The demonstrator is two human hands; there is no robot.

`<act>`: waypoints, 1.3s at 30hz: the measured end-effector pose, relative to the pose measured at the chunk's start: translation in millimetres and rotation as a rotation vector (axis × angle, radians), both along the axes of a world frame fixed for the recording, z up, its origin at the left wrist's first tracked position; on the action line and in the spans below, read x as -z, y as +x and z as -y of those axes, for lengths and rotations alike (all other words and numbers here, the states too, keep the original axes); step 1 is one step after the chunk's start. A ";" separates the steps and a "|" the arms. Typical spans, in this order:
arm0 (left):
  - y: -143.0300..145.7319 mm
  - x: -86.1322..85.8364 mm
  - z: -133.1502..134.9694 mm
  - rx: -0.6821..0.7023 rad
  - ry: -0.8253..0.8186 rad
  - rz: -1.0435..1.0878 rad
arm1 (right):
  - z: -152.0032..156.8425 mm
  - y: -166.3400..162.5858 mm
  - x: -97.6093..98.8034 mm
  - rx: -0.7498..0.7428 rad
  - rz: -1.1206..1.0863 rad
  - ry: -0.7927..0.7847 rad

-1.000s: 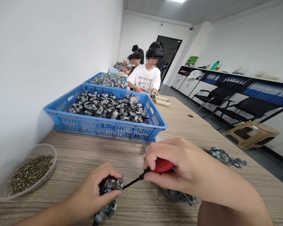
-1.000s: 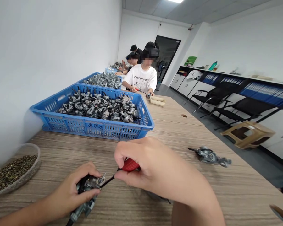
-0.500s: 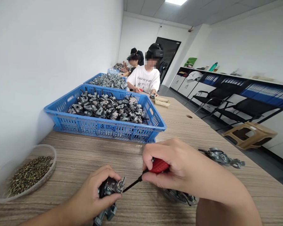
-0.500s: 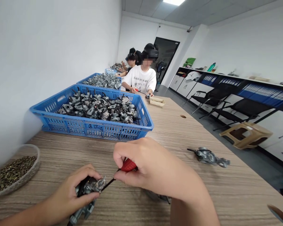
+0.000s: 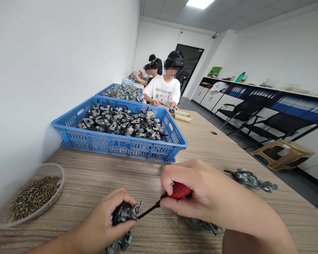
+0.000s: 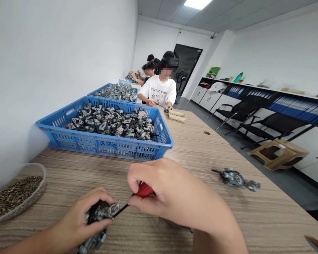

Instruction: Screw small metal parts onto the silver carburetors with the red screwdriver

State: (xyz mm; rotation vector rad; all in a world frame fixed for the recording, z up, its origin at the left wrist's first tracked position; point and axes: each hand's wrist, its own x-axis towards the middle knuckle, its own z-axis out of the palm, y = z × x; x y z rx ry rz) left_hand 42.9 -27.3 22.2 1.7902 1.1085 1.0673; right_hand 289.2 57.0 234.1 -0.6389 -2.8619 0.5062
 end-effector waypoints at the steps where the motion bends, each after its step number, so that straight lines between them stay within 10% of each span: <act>1: 0.1 -0.3 0.1 0.001 -0.002 0.000 | -0.7 -0.6 0.0 -0.003 -0.003 -0.010; 39: 0.6 -2.7 1.4 -0.007 0.014 -0.014 | 47.9 -11.1 -11.0 0.197 0.037 0.074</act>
